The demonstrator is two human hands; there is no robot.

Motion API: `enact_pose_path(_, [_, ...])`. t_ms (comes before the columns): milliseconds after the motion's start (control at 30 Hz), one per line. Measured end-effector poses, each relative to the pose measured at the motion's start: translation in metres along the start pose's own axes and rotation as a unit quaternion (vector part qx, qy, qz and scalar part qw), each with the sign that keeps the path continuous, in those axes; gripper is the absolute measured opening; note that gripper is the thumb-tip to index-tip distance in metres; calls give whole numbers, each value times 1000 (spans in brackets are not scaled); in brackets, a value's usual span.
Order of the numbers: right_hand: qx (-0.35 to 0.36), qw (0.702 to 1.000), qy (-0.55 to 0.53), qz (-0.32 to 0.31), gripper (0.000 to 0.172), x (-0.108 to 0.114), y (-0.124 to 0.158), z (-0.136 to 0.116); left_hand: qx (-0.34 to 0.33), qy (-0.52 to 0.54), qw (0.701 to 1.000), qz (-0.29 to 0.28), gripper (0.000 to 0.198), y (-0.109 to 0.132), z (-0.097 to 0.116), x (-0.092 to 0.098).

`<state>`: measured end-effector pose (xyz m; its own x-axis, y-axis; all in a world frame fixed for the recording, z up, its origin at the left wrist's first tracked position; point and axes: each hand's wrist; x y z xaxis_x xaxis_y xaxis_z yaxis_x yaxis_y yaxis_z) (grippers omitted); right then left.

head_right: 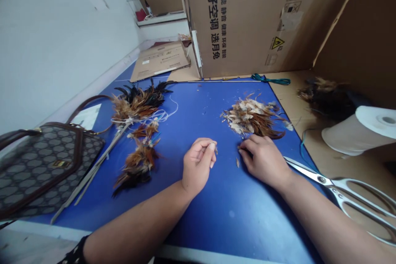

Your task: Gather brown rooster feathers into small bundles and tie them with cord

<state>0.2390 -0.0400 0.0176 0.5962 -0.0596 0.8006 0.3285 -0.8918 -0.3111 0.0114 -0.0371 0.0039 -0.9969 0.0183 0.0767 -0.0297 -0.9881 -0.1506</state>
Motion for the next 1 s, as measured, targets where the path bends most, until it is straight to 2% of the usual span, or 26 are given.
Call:
enact_pose_path(100, [-2,999,-43,0,17,-7,-2,-1,4,5,1000,-24,25,1,1,-2])
enact_pose_path(233, [-38,982,-173,62,20,-8,-3,-16,73,64,993,-71,26,1,1,-7])
enact_pose_path(333, [-112,948,-288,78,26,-10,-2,-33,115,92,985,-95,27,2,0,-11])
enact_pose_path(533, [-192,871,-452,33,38,-15,-4,-52,124,105,979,-120,29,4,1,-12])
enact_pose_path(767, [-213,820,-531,11,44,-18,-4,-53,114,114,979,-125,33,4,2,-12])
enact_pose_path(1000, [-207,801,-562,-1,39,-18,-3,-52,102,123,978,-134,28,4,1,-12])
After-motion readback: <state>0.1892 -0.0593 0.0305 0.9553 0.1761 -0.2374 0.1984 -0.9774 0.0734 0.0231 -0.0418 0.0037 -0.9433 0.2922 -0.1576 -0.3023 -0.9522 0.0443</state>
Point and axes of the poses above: each hand's wrist, its own y-axis away from the middle knuckle, its own x-axis out of the back of the hand, z = x × y, and after that the axes turned 14 degrees about -y, right-handed
